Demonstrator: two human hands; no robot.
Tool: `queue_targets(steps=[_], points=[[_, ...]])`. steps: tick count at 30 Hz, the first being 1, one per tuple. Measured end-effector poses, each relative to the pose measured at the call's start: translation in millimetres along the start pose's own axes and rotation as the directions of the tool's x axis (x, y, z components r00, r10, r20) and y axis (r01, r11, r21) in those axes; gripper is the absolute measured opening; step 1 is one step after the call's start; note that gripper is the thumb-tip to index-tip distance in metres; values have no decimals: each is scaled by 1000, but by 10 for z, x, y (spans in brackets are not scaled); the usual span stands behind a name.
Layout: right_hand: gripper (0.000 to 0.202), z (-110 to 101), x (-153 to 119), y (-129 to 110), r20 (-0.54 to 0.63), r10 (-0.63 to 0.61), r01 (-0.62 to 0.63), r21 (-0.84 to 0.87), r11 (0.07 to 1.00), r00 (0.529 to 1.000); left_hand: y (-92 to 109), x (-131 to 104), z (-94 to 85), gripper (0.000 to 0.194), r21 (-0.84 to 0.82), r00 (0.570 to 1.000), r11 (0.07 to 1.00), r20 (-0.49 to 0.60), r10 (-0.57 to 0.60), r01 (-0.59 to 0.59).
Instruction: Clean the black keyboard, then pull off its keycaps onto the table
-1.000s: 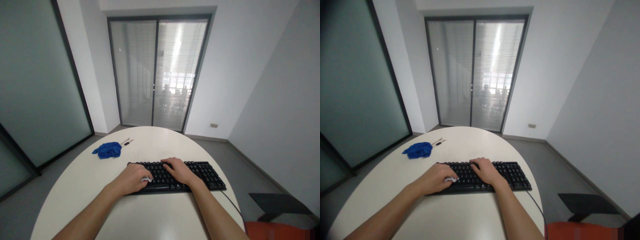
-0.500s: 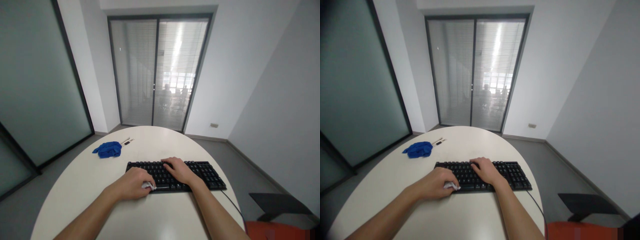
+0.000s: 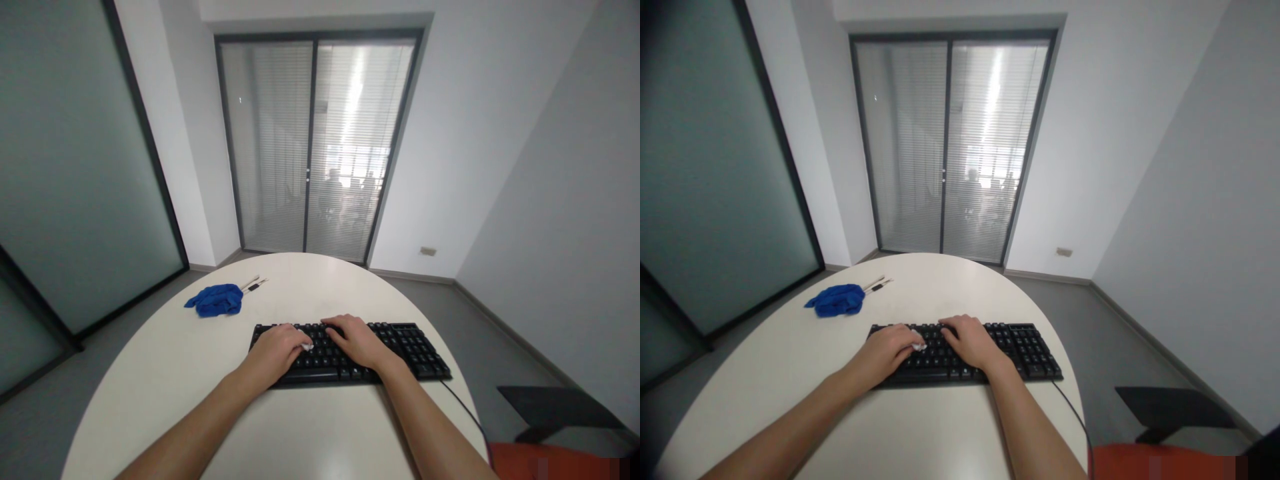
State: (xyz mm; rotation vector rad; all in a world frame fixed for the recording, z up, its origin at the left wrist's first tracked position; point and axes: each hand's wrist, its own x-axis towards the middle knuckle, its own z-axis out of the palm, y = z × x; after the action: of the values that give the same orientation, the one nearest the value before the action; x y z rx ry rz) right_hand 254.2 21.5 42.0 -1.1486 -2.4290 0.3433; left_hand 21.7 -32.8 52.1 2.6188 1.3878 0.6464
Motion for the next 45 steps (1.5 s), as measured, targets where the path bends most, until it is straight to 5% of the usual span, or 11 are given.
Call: queue_targets(steps=[45], points=[[36,17,-4,31,-2,-2,2,0,1000,1000,111,-36,6,24,-61,922,924,71,381,-377]])
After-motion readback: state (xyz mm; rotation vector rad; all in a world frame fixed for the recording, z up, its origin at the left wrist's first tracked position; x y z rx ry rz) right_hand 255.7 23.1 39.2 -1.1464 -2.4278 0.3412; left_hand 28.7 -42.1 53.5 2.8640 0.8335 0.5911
